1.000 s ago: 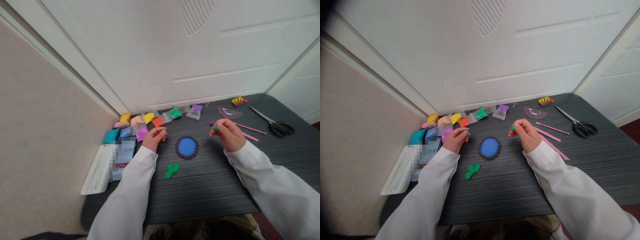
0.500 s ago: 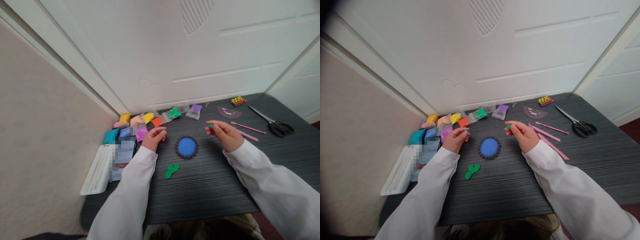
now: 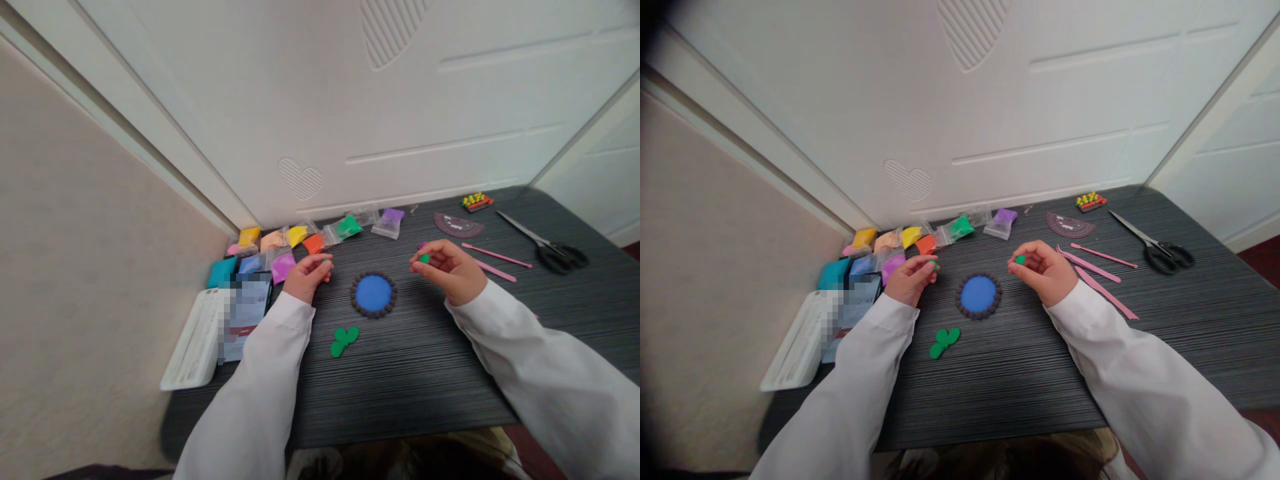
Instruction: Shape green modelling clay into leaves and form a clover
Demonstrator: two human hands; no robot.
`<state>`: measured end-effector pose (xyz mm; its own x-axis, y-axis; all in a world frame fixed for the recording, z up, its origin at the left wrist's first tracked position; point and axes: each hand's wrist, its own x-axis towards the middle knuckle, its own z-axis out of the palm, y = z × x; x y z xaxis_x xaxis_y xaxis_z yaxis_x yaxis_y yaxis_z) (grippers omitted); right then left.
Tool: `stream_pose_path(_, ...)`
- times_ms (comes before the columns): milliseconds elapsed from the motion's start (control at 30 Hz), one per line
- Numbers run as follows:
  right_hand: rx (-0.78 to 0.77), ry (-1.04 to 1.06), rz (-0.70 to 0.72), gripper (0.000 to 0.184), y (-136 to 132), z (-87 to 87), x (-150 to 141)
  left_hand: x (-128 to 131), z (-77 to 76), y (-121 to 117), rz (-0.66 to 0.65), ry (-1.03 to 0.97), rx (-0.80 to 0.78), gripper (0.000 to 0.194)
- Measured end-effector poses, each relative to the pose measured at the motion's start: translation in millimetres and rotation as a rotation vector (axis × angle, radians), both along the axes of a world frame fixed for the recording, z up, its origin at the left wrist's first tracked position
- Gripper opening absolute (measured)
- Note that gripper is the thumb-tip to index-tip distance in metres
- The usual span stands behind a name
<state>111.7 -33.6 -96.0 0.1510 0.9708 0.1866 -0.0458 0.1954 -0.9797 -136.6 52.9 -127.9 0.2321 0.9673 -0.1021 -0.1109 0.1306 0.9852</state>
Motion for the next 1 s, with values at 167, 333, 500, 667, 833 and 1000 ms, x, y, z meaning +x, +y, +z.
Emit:
stream_pose_path(167, -0.015, -0.038, 0.005, 0.024, 0.9, -3.8, 0.8, 0.1, 0.3, -0.1, -0.003, -0.002, 0.001, 0.028)
stream_pose_path(333, 0.012, 0.071, -0.045, 0.043, 3.5, -5.1, 1.5, 0.3, 1.2, -0.2, 0.003, 0.006, 0.000, 0.030)
stream_pose_path(500, 0.027, 0.046, 0.001, 0.024, 1.9, -4.0, 5.0, 0.0, 0.9, 0.0, 0.006, 0.015, -0.001, 0.030)
stream_pose_path(667, -0.052, 0.116, 0.013, 0.017, 1.4, -4.5, 5.0, -1.3, -1.2, 0.6, 0.006, 0.012, -0.004, 0.032)
stream_pose_path(833, -0.060, 0.159, 0.010, 0.022, 2.2, -2.1, 3.9, -1.5, -0.7, 0.0, 0.002, 0.010, -0.018, 0.032)
stream_pose_path(1000, -0.039, 0.118, -0.009, 0.030, 4.0, -1.3, 2.9, -0.1, 2.4, -0.8, -0.006, 0.013, -0.034, 0.035)
